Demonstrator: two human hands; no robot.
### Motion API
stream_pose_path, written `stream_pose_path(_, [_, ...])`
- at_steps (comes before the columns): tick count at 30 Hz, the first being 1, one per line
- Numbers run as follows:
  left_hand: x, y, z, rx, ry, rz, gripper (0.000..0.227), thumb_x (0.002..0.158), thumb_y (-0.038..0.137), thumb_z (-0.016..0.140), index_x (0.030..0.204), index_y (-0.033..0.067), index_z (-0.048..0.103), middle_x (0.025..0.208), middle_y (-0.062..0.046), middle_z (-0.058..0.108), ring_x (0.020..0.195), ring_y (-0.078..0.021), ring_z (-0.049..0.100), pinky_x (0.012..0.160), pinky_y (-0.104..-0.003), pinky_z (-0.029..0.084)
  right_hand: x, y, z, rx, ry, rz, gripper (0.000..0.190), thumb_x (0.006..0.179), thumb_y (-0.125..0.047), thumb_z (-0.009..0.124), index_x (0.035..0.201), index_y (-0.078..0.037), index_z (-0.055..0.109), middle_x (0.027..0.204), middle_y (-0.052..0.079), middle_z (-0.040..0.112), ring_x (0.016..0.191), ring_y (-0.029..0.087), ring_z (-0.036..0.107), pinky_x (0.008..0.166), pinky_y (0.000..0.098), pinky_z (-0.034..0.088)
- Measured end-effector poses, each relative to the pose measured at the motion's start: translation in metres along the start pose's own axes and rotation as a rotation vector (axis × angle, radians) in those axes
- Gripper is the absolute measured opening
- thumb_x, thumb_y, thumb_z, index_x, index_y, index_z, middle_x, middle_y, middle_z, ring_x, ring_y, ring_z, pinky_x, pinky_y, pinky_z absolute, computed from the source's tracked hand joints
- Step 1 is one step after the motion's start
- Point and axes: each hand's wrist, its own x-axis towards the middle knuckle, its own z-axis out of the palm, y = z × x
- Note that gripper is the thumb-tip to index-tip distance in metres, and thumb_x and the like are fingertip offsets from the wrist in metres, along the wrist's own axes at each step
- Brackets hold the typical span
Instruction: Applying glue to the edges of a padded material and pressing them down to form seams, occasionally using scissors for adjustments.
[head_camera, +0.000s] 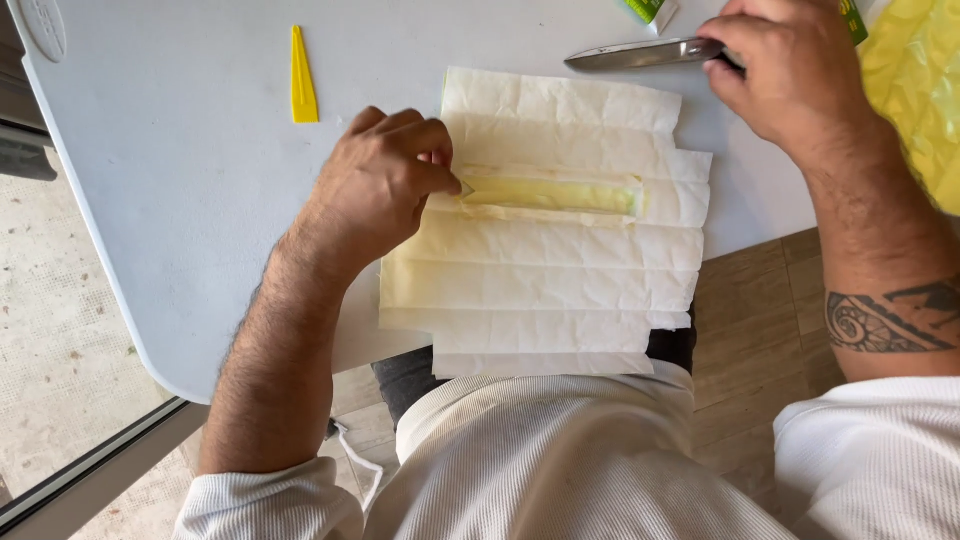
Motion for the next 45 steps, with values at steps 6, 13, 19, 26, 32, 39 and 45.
stream_pose_path(6, [0.002, 0.003, 0.006, 0.095, 0.113, 0.027, 0.035, 0.072, -0.02, 0.077, 0.085, 0.0122, 0.081, 0.093, -0.002, 0.066, 0.086, -0.0233, 0.063, 0.069, -0.037, 0.045, -0.044, -0.02, -0.053, 0.386, 0.236, 0.119, 0.026, 0.104, 0.011, 0.081, 0.129, 0.021, 0.081, 0.124, 0.031, 0.07, 0.111, 0.043, 0.067, 0.097, 0.0481, 0.054])
stream_pose_path(13, [0.023, 0.024, -0.011, -0.104, 0.459, -0.028, 0.012, 0.101, -0.008, 0.065, 0.095, 0.0026, 0.066, 0.095, -0.008, 0.069, 0.088, -0.0284, 0.063, 0.073, -0.04, 0.043, -0.069, -0.109, -0.078, 1.337, 0.627, 0.397, 0.028, 0.101, -0.014, 0.069, 0.117, 0.006, 0.058, 0.114, 0.022, 0.063, 0.106, 0.035, 0.07, 0.11, 0.0498, 0.069])
stream_pose_path(19, [0.064, 0.11, -0.013, -0.626, 0.254, -0.097, 0.071, 0.088, 0.054, 0.069, 0.133, 0.0018, 0.055, 0.132, -0.018, 0.064, 0.125, -0.0339, 0.067, 0.104, -0.048, 0.062, -0.039, -0.156, -0.088, 1.664, 0.62, 0.446, 0.03, 0.093, -0.01, 0.073, 0.121, -0.003, 0.066, 0.116, 0.024, 0.069, 0.124, 0.036, 0.068, 0.104, 0.0428, 0.062])
stream_pose_path(26, [0.084, 0.132, 0.007, -0.421, 0.13, -0.101, 0.08, 0.082, 0.012, 0.074, 0.152, 0.0002, 0.036, 0.123, -0.018, 0.066, 0.105, -0.0293, 0.067, 0.091, -0.045, 0.061, -0.022, -0.168, -0.099, 1.547, 0.648, 0.37, 0.028, 0.098, -0.01, 0.073, 0.122, 0.001, 0.064, 0.121, 0.017, 0.064, 0.112, 0.031, 0.072, 0.102, 0.0407, 0.062])
stream_pose_path(32, [0.056, 0.074, -0.014, 0.224, 0.243, 0.036, 0.054, 0.06, 0.004, 0.071, 0.113, 0.0026, 0.078, 0.088, -0.008, 0.056, 0.079, -0.0287, 0.055, 0.074, -0.04, 0.052, -0.058, -0.148, -0.06, 0.989, 0.6, 0.404, 0.01, 0.093, 0.008, 0.073, 0.103, 0.006, 0.074, 0.088, 0.017, 0.072, 0.076, 0.03, 0.07, 0.071, 0.0413, 0.057])
stream_pose_path(39, [0.03, 0.066, -0.021, 0.569, 0.045, -0.043, 0.038, 0.07, 0.005, 0.067, 0.103, 0.0141, 0.081, 0.086, -0.003, 0.053, 0.081, -0.0217, 0.05, 0.067, -0.035, 0.046, -0.082, -0.152, -0.022, 0.911, 0.578, 0.474, 0.014, 0.094, 0.01, 0.066, 0.102, 0.003, 0.076, 0.083, 0.014, 0.074, 0.073, 0.027, 0.07, 0.069, 0.0379, 0.058])
stream_pose_path(45, [0.033, 0.056, -0.002, 0.6, 0.026, -0.001, 0.033, 0.072, 0.003, 0.066, 0.1, 0.0135, 0.08, 0.086, -0.004, 0.054, 0.081, -0.022, 0.049, 0.063, -0.034, 0.04, -0.081, -0.158, -0.018, 0.856, 0.614, 0.45, 0.01, 0.094, 0.011, 0.067, 0.102, 0.007, 0.073, 0.085, 0.017, 0.071, 0.075, 0.028, 0.068, 0.07, 0.0382, 0.058])
